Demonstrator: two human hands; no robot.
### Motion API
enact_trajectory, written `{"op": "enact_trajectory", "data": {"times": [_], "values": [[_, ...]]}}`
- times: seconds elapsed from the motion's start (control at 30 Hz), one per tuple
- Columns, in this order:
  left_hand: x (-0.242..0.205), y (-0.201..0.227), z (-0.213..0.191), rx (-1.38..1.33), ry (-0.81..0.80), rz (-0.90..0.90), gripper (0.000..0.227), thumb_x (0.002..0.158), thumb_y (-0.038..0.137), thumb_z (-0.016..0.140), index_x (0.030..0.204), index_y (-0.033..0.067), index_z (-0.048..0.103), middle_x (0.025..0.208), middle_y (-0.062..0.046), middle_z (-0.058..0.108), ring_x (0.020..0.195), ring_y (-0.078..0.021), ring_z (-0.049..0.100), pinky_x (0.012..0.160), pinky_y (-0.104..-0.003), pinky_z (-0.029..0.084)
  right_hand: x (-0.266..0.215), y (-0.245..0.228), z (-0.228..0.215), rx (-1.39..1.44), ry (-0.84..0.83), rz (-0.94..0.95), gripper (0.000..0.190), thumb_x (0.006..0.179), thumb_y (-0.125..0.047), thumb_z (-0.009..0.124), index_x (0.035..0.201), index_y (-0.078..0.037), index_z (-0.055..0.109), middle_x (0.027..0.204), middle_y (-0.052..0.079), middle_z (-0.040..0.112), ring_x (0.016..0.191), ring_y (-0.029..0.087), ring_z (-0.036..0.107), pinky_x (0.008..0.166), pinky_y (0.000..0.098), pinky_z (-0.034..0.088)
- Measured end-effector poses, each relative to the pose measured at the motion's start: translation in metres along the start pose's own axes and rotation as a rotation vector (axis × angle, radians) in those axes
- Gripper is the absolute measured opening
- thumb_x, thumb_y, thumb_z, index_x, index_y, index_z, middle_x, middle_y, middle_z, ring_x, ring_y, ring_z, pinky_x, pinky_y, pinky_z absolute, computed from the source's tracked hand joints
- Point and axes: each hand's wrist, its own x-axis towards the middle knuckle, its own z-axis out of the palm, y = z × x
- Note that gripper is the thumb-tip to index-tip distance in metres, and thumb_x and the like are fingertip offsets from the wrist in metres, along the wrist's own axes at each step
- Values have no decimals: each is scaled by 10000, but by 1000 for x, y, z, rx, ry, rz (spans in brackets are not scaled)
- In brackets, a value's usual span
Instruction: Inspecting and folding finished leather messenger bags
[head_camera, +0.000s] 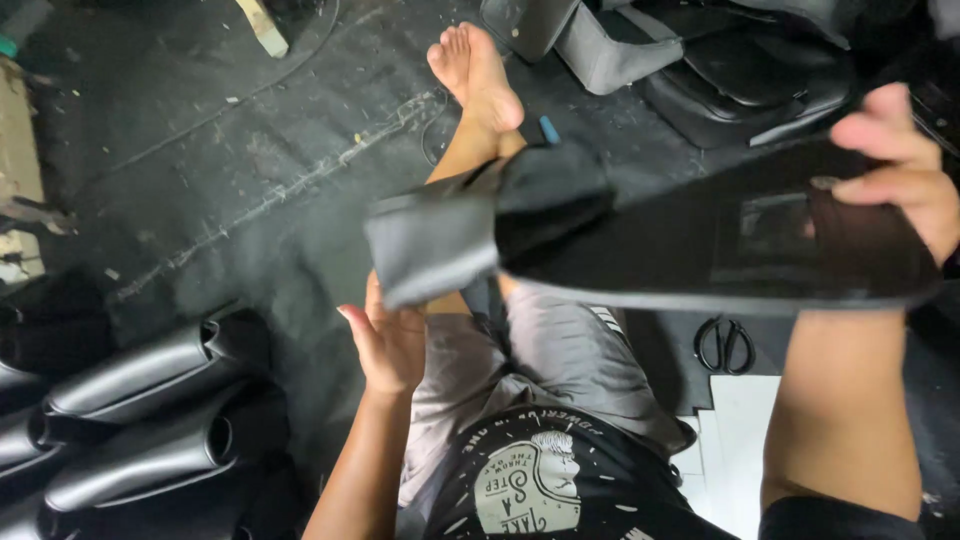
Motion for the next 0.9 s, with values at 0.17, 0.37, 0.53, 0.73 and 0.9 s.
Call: {"op": "enact_trajectory", "data": {"times": [0.17, 0.37, 0.53, 0.73, 0.9], "values": [[-17, -29, -38, -4, 275, -503, 1075, 876, 771, 187, 1500, -72, 419, 1557, -230, 464, 1444, -342, 440, 1200, -409, 311, -14, -74, 19, -48, -180, 332, 155, 1032, 87, 625, 958, -7, 525, 1819, 78, 246, 1762, 361, 285, 1530, 483, 201], [-22, -55, -66, 231, 270, -829, 915, 916, 610, 428, 1513, -80, 361, 1570, -338, 389, 1447, -486, 399, 1186, -515, 319, -76, -36, 18, -11, -92, 701, 161, 979, 58, 667, 931, -78, 595, 1774, 89, 292, 1689, 304, 318, 1408, 383, 277], [21, -53, -36, 624, 152, -764, 809, 920, 520, 508, 1532, 4, 394, 1501, -169, 513, 1298, -270, 512, 1032, -365, 432, -127, 8, -6, 61, -84, 715, 169, 987, 78, 619, 1079, -61, 591, 1745, 198, 305, 1629, 281, 369, 1327, 314, 324], [46, -80, -24, 538, 99, -809, 989, 835, 600, 567, 1541, -44, 313, 1593, -227, 370, 1426, -325, 405, 1149, -413, 353, -140, -7, -4, 243, 39, 879, 270, 927, 80, 543, 1076, -133, 615, 1738, 130, 349, 1499, 235, 491, 1153, 230, 437], [30, -72, -15, 377, 92, -639, 819, 887, 450, 571, 1514, -37, 373, 1430, -217, 499, 1246, -276, 486, 1058, -380, 393, -149, 10, -25, -33, 92, 903, 181, 1021, 4, 560, 1017, -175, 541, 1459, 89, 553, 1314, 176, 540, 1172, 263, 399]]}}
